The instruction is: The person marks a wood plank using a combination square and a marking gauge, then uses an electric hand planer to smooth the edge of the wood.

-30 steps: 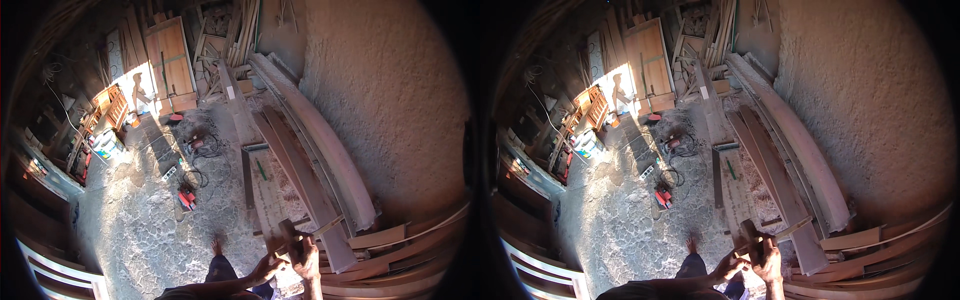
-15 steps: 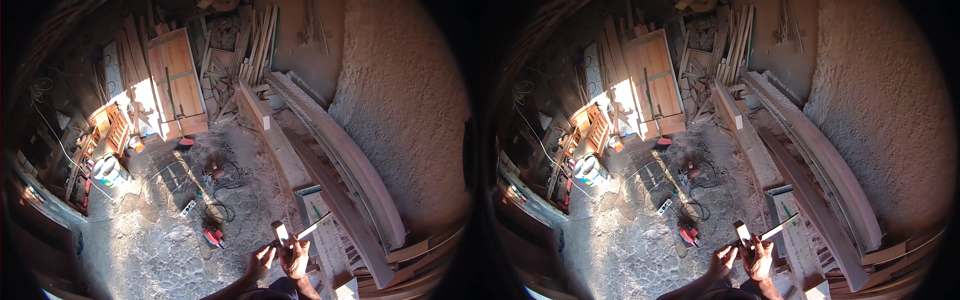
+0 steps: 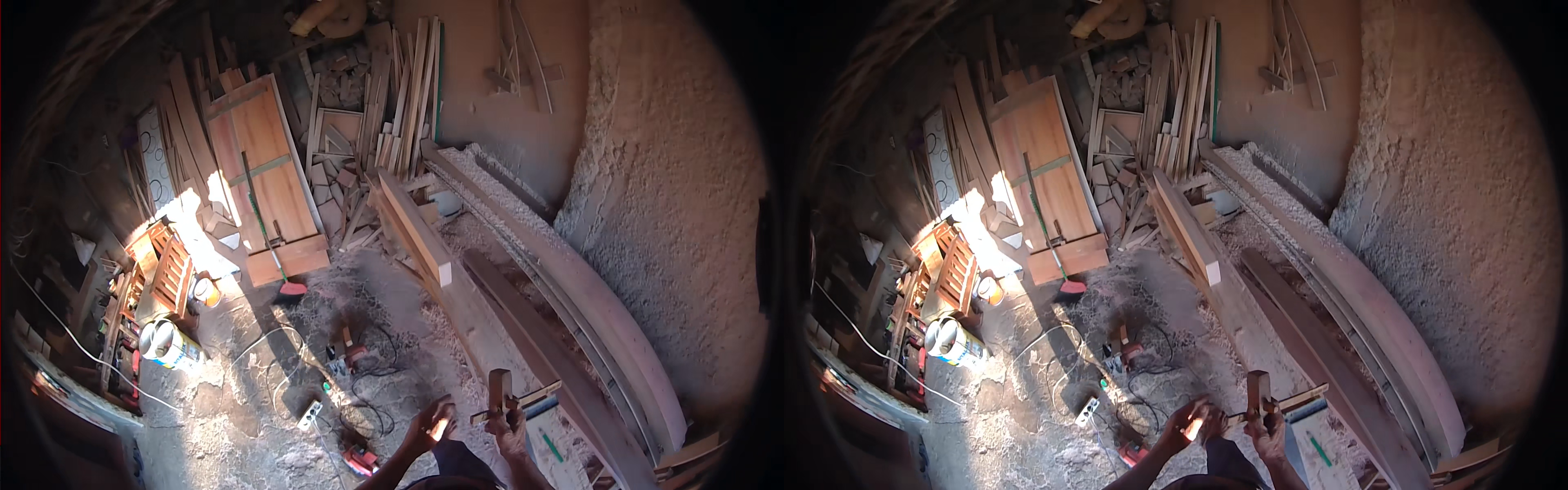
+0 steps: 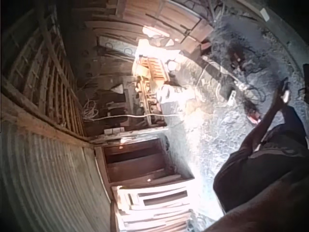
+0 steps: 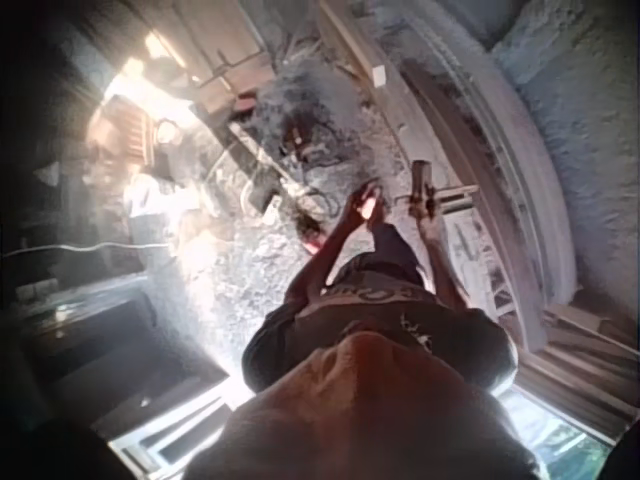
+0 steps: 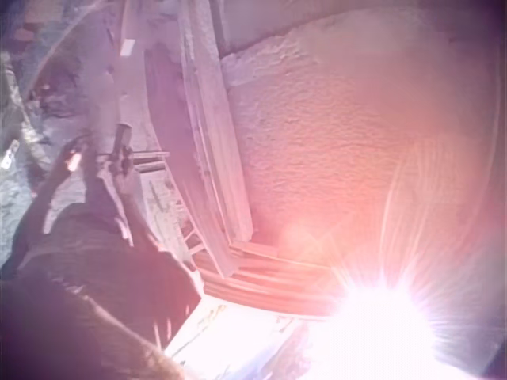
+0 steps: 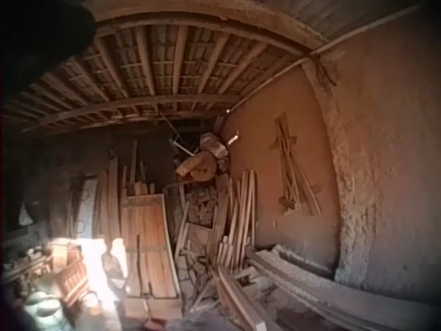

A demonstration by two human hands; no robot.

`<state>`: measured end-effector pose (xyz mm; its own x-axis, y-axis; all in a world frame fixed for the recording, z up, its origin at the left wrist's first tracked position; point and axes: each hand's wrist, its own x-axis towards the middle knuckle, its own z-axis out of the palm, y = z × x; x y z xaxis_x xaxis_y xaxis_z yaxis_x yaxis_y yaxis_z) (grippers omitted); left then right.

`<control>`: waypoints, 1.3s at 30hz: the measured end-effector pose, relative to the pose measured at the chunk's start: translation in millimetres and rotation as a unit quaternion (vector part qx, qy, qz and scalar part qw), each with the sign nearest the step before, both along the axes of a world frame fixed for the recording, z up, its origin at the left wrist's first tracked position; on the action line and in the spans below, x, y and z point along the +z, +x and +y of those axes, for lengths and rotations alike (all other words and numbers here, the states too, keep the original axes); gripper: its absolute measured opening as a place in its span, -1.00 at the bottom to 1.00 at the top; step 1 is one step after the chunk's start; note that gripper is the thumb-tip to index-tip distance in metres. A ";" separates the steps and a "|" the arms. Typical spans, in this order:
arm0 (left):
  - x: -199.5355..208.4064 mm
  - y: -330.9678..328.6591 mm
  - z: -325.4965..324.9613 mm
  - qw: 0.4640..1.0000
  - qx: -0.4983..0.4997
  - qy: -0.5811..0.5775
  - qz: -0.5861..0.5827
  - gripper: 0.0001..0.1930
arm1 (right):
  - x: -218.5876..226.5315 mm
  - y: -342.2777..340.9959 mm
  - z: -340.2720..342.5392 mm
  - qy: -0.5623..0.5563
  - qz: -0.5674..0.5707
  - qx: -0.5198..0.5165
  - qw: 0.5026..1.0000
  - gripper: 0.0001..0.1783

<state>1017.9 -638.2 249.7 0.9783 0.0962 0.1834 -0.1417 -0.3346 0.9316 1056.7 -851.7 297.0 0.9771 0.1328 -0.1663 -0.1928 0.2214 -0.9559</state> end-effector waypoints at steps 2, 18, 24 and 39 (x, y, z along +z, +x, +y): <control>-22.3 60.4 34.2 0.996 0.050 0.066 -0.026 -0.61 | 0.5 44.1 9.4 0.026 0.011 -0.005 1.000 -0.64; -51.3 581.7 194.9 0.962 0.243 -0.088 0.088 0.28 | -41.6 223.4 71.5 0.034 0.006 -0.038 0.999 -0.41; -62.4 550.4 148.8 0.957 0.194 -0.093 0.196 0.16 | -60.7 294.5 81.8 -0.029 0.040 -0.095 0.994 -0.18; -82.5 456.2 157.8 0.850 0.152 -0.456 0.216 -0.52 | -103.5 414.4 178.5 0.045 0.146 -0.147 0.977 -0.70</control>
